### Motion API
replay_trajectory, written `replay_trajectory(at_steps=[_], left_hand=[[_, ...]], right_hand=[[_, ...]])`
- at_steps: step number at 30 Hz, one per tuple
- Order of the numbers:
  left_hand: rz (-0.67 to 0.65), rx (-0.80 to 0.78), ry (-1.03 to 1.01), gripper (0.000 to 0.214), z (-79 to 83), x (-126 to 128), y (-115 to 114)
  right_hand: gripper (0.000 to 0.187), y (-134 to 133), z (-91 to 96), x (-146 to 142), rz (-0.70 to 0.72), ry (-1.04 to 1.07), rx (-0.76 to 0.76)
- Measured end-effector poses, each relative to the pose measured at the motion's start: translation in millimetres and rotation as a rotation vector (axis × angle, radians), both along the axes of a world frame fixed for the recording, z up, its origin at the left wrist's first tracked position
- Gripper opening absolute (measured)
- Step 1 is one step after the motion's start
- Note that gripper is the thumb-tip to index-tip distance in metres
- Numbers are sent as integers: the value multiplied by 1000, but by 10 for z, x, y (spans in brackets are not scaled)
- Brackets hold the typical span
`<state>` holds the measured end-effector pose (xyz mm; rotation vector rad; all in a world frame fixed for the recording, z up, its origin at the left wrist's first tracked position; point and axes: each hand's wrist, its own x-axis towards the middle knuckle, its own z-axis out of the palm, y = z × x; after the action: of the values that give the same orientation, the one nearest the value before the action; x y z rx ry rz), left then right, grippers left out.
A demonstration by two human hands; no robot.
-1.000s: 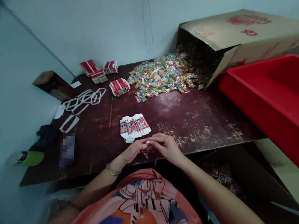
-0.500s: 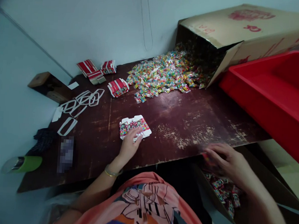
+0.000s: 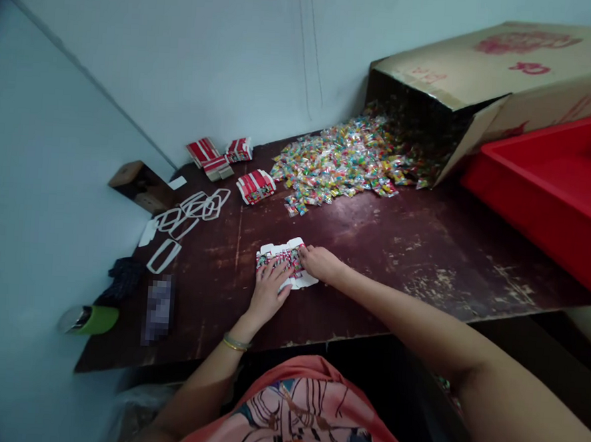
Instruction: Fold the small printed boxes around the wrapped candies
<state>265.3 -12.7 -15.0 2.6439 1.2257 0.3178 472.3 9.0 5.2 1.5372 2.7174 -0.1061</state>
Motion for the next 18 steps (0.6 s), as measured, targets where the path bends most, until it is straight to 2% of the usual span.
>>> replay_trajectory(at_steps=[6, 13, 15, 17, 18], left_hand=[[-17, -47, -32, 39, 41, -22, -12], [10, -115, -53, 42, 114, -20, -41], [53, -187, -160, 42, 175, -8, -70], [154, -325, -420, 44, 253, 19, -131], [215, -448, -597, 45, 292, 41, -174]], right_hand=[[27, -149, 60, -69, 6, -104, 4], [20, -163, 111, -179, -68, -107, 25], [21, -240, 162, -152, -90, -101, 35], [21, -417, 217, -133, -104, -57, 67], [22, -541, 239, -135, -94, -2, 103]])
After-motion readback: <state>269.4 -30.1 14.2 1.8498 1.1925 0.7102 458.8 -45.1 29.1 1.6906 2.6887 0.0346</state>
